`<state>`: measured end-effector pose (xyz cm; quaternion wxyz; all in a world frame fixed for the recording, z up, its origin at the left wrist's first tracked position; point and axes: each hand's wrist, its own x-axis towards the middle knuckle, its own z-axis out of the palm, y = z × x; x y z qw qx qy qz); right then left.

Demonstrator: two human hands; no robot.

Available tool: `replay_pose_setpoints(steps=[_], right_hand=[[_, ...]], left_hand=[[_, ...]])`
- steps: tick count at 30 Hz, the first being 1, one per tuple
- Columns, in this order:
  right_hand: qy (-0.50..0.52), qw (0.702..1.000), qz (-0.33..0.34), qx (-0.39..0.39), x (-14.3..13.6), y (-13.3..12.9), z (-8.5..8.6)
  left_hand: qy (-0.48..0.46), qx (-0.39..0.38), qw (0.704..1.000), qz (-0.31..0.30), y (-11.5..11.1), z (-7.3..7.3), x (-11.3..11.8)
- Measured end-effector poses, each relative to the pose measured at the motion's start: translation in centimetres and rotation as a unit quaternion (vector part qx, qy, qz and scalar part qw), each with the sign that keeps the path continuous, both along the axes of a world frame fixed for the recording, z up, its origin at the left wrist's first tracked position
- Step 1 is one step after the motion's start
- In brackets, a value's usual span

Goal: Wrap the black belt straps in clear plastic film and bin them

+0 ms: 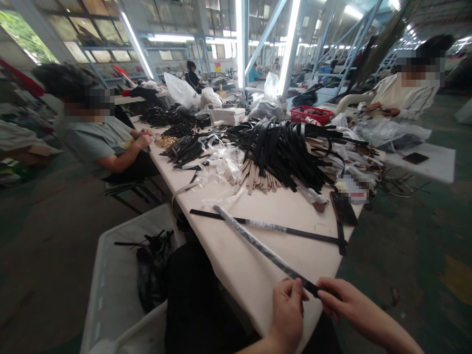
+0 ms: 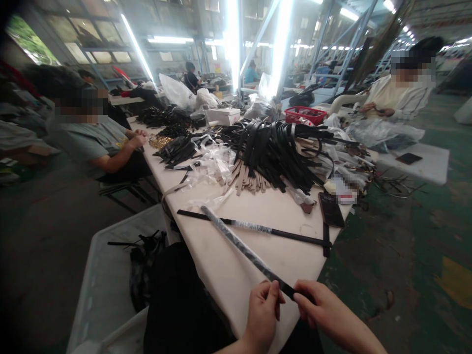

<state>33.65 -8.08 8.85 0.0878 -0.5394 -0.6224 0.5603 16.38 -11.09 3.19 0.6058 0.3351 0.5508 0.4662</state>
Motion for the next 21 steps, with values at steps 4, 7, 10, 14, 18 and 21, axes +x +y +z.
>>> replay_pose_setpoints(steps=[4, 7, 10, 14, 18, 21], right_hand=[[-0.007, 0.999, -0.018, -0.026, 0.8, -0.1, -0.6], [0.006, 1.000, -0.003, -0.015, 0.3, 0.5, -0.9], [-0.002, 1.000, -0.011, -0.019, 0.9, 0.9, -1.2], [0.014, 0.996, 0.010, -0.087, 3.3, 1.4, -1.4], [0.053, 0.993, 0.048, -0.094, 2.8, 3.2, -1.4], [0.057, 0.992, 0.082, -0.074, 1.2, 5.1, -1.4]], left_hand=[[0.034, -0.003, 0.999, 0.010, 0.2, -0.1, 0.3], [0.071, 0.037, 0.994, -0.078, -0.5, 0.6, 0.5], [0.144, 0.171, 0.951, -0.215, -0.8, 2.3, -1.8], [0.376, 0.351, 0.819, -0.254, 2.0, 4.9, -7.2], [0.558, 0.344, 0.670, -0.349, 7.4, 4.7, -10.2], [0.600, 0.306, 0.633, -0.383, 9.9, 3.5, -10.9]])
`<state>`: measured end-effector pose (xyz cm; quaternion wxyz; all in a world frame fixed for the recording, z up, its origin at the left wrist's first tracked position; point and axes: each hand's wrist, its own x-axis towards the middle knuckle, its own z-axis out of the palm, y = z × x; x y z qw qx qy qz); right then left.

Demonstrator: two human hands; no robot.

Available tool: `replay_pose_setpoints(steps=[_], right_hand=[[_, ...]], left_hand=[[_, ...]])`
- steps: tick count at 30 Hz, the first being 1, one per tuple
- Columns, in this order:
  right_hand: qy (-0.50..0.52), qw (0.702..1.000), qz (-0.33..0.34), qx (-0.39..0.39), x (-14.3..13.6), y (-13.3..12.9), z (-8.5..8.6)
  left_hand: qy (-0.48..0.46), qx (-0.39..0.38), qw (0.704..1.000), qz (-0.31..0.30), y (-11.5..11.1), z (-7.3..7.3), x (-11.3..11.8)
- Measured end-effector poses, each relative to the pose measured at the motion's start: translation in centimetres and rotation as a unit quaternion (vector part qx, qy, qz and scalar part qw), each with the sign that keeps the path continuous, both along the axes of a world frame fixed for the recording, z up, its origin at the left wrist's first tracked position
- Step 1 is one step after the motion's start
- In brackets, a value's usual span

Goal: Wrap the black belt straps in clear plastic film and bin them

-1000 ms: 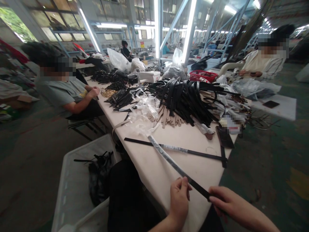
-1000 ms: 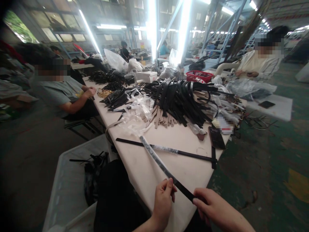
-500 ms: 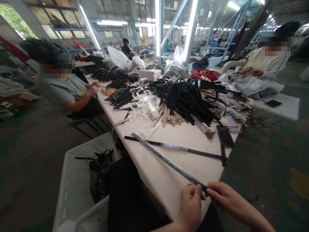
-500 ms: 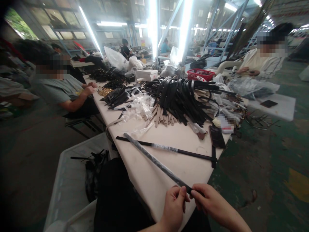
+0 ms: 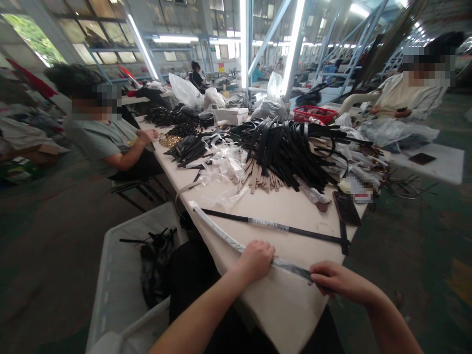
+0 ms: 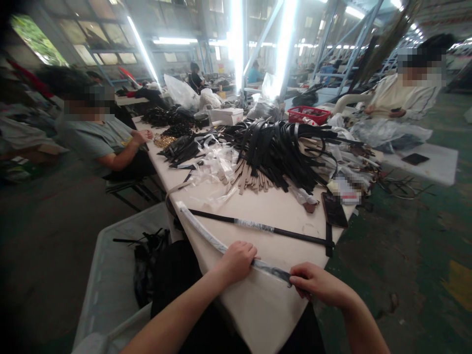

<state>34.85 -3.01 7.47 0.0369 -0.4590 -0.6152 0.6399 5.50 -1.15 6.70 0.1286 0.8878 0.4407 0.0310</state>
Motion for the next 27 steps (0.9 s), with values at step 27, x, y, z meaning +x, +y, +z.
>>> replay_pose_setpoints(steps=[27], right_hand=[[-0.085, 0.992, 0.017, 0.091, -2.2, 5.1, -1.4]], left_hand=[[0.074, 0.000, 0.996, 0.050, 2.8, -1.1, -0.6]])
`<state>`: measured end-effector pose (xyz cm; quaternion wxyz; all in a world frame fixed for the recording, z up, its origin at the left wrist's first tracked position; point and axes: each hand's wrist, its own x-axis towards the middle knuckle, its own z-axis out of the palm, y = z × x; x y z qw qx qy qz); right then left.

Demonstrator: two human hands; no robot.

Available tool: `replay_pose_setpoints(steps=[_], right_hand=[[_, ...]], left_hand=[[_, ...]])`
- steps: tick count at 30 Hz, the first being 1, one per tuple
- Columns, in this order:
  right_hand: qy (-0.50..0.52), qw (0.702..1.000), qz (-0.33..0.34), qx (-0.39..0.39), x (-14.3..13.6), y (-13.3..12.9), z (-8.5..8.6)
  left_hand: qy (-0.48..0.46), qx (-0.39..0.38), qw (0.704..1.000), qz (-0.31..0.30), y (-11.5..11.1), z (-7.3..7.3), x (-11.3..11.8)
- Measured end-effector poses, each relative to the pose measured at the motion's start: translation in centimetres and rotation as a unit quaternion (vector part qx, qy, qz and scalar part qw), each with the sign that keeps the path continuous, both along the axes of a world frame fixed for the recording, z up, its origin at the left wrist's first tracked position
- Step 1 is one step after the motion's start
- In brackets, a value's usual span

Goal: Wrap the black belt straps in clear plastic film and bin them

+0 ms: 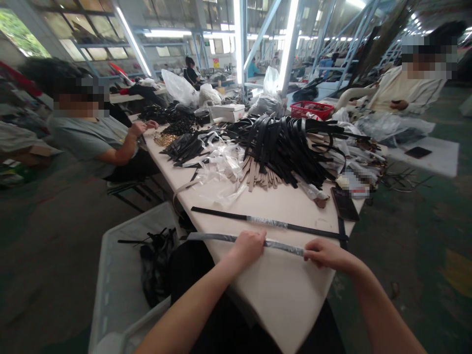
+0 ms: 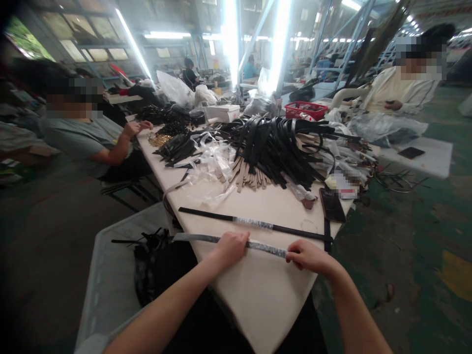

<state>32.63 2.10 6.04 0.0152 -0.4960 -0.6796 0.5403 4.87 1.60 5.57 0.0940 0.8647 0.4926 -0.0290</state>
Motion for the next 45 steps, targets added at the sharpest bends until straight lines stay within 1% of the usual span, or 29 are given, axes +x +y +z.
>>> replay_pose_setpoints(steps=[3, 5, 7, 9, 11, 13, 15, 17, 18, 19, 20, 24, 26, 27, 28, 29, 30, 31, 32, 33, 34, 36, 37, 38, 39, 40, 41, 43, 45], right_hand=[[0.022, 1.000, 0.018, 0.009, -2.5, 0.2, 0.1], [0.044, 0.999, 0.016, 0.013, -3.4, 0.3, 0.2], [0.040, 0.999, 0.010, 0.004, -2.4, 0.3, 0.2], [0.022, 1.000, 0.000, -0.016, -0.5, 0.3, 0.1], [0.006, 1.000, -0.003, -0.027, 0.8, 0.4, 0.0], [0.008, 1.000, 0.008, -0.019, 0.3, 0.6, 0.0], [0.020, 0.999, 0.028, -0.002, -1.3, 0.9, 0.0], [0.022, 0.999, 0.032, 0.013, -2.5, 1.1, 0.2], [0.012, 0.999, 0.029, 0.014, -2.4, 1.1, 0.2], [-0.003, 1.000, 0.024, 0.011, -1.8, 1.1, 0.2], [-0.020, 1.000, 0.016, 0.006, -0.6, 1.1, 0.3], [-0.079, 0.997, -0.004, -0.008, 5.8, 1.3, 0.4], [-0.123, 0.992, 0.002, 0.005, 7.6, 1.7, 1.1], [-0.157, 0.987, 0.004, 0.022, 7.6, 1.9, 1.6], [-0.195, 0.979, -0.004, 0.055, 6.9, 2.0, 2.3], [-0.230, 0.967, -0.020, 0.107, 5.4, 1.9, 3.1], [-0.252, 0.951, -0.041, 0.174, 3.1, 1.7, 3.9], [-0.259, 0.930, -0.070, 0.251, 0.1, 1.2, 4.6], [-0.232, 0.909, -0.088, 0.334, -3.4, 0.5, 5.1], [-0.185, 0.899, -0.082, 0.387, -7.4, -0.3, 5.5], [-0.135, 0.897, -0.059, 0.416, -11.6, -1.0, 5.5], [-0.077, 0.899, -0.003, 0.432, -19.4, -2.2, 5.0], [-0.073, 0.901, 0.004, 0.427, -22.6, -2.5, 4.5], [-0.076, 0.904, 0.000, 0.422, -24.9, -2.4, 3.9], [-0.083, 0.902, -0.006, 0.423, -26.5, -2.2, 3.3], [-0.089, 0.899, -0.007, 0.430, -27.1, -1.8, 2.7], [-0.093, 0.893, -0.007, 0.441, -26.9, -1.4, 2.1], [-0.101, 0.882, -0.002, 0.461, -24.9, -0.5, 1.4], [-0.126, 0.880, -0.010, 0.457, -21.7, 0.1, 1.1]], left_hand=[[-0.034, -0.007, 0.997, -0.063, -0.2, -0.7, 2.5], [-0.054, 0.002, 0.994, -0.093, -0.3, -0.8, 3.4], [-0.060, 0.023, 0.993, -0.097, -0.1, -0.6, 2.9], [-0.049, 0.036, 0.996, -0.072, 0.1, -0.5, 1.8], [-0.035, 0.028, 0.998, -0.050, 0.3, -0.6, 1.5], [-0.039, 0.010, 0.997, -0.066, 0.3, -0.9, 2.5], [-0.061, -0.005, 0.994, -0.093, 0.2, -1.2, 4.1], [-0.087, 0.000, 0.990, -0.110, 0.0, -1.1, 4.6], [-0.098, 0.015, 0.989, -0.108, -0.1, -0.9, 4.0], [-0.104, 0.036, 0.989, -0.099, -0.2, -0.6, 2.7], [-0.106, 0.061, 0.989, -0.083, -0.3, -0.4, 0.7], [-0.052, 0.117, 0.990, 0.055, 0.0, 0.5, -9.9], [-0.011, 0.118, 0.986, 0.115, 0.4, 0.8, -14.2], [0.005, 0.113, 0.985, 0.133, 0.6, 0.8, -15.6], [0.018, 0.107, 0.984, 0.140, 0.8, 0.9, -16.6], [0.028, 0.102, 0.985, 0.139, 0.8, 1.0, -17.0], [0.035, 0.099, 0.986, 0.131, 0.8, 1.2, -17.1], [0.040, 0.098, 0.987, 0.120, 0.7, 1.4, -16.8], [0.046, 0.100, 0.988, 0.112, 0.4, 1.7, -16.4], [0.052, 0.102, 0.987, 0.109, 0.1, 2.0, -15.8], [0.056, 0.104, 0.987, 0.109, -0.3, 2.5, -15.2], [0.059, 0.109, 0.987, 0.101, -1.2, 3.6, -14.2], [0.059, 0.110, 0.988, 0.093, -1.7, 4.2, -13.9], [0.058, 0.111, 0.988, 0.086, -2.1, 4.8, -13.9], [0.057, 0.111, 0.989, 0.083, -2.5, 5.5, -14.2], [0.059, 0.110, 0.989, 0.085, -2.8, 6.1, -14.8], [0.062, 0.110, 0.988, 0.094, -3.0, 6.6, -15.8], [0.070, 0.112, 0.984, 0.123, -3.0, 7.2, -18.1], [0.072, 0.115, 0.980, 0.148, -2.8, 7.3, -20.7]])
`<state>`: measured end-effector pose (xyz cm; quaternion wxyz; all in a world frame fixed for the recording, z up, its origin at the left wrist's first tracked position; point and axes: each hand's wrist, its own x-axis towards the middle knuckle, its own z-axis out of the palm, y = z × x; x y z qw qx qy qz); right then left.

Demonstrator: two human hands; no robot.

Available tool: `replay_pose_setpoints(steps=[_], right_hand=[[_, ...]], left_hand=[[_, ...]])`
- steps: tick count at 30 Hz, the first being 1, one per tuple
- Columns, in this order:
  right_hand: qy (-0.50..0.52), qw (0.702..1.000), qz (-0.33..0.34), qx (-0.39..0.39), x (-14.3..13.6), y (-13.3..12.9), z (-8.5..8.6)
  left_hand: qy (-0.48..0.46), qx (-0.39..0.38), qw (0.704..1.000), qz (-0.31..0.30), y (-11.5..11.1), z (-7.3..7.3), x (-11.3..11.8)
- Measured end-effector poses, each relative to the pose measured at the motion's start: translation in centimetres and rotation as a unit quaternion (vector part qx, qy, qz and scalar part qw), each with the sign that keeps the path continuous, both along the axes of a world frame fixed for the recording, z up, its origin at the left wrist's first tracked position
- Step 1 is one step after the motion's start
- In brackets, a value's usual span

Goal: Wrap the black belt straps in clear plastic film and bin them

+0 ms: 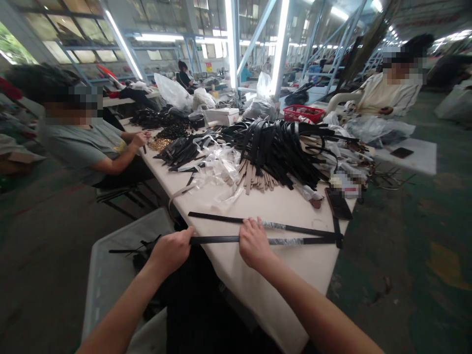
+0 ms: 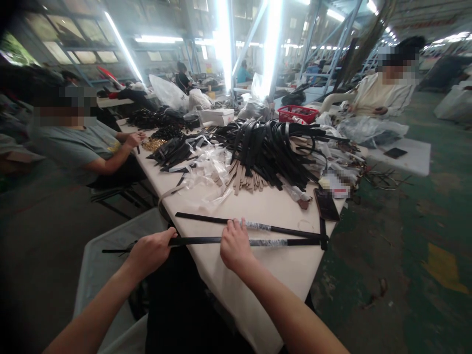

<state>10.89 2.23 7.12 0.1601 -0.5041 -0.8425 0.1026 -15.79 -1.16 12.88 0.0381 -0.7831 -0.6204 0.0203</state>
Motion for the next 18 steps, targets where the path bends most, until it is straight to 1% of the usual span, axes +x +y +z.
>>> replay_pose_setpoints(steps=[2, 4, 6, 8, 10, 12, 13, 15, 17, 18], right_hand=[[-0.024, 0.999, -0.028, -0.018, 3.1, 0.2, 0.0], [-0.037, 0.998, -0.039, -0.025, 6.0, 0.1, 0.1], [-0.041, 0.998, -0.032, -0.018, 8.8, -0.1, -0.1], [-0.053, 0.997, -0.048, -0.029, 12.0, -0.1, -0.5], [-0.086, 0.989, -0.093, -0.075, 15.5, 0.1, -1.2], [-0.110, 0.978, -0.138, -0.109, 18.7, 0.6, -1.9], [-0.110, 0.977, -0.150, -0.107, 20.0, 0.8, -2.2], [-0.083, 0.982, -0.151, -0.073, 21.8, 1.0, -2.5], [-0.044, 0.989, -0.134, -0.041, 22.2, 0.8, -2.7], [-0.027, 0.991, -0.124, -0.036, 21.9, 0.7, -2.7]], left_hand=[[-0.006, 0.000, 1.000, 0.008, 0.5, -0.4, -1.9], [-0.012, -0.001, 1.000, 0.003, 1.1, -1.1, -2.9], [-0.017, 0.007, 1.000, 0.000, 1.8, -1.9, -3.0], [-0.027, 0.021, 0.999, 0.009, 2.9, -2.5, -2.8], [-0.044, 0.029, 0.999, 0.014, 4.2, -3.0, -2.5], [-0.056, 0.028, 0.998, 0.003, 5.8, -3.3, -2.3], [-0.057, 0.026, 0.998, -0.004, 6.6, -3.4, -2.1], [-0.052, 0.037, 0.998, -0.010, 7.6, -3.5, -1.2], [-0.058, 0.058, 0.996, -0.025, 7.7, -3.6, 1.2], [-0.073, 0.063, 0.994, -0.050, 7.3, -3.7, 3.1]])
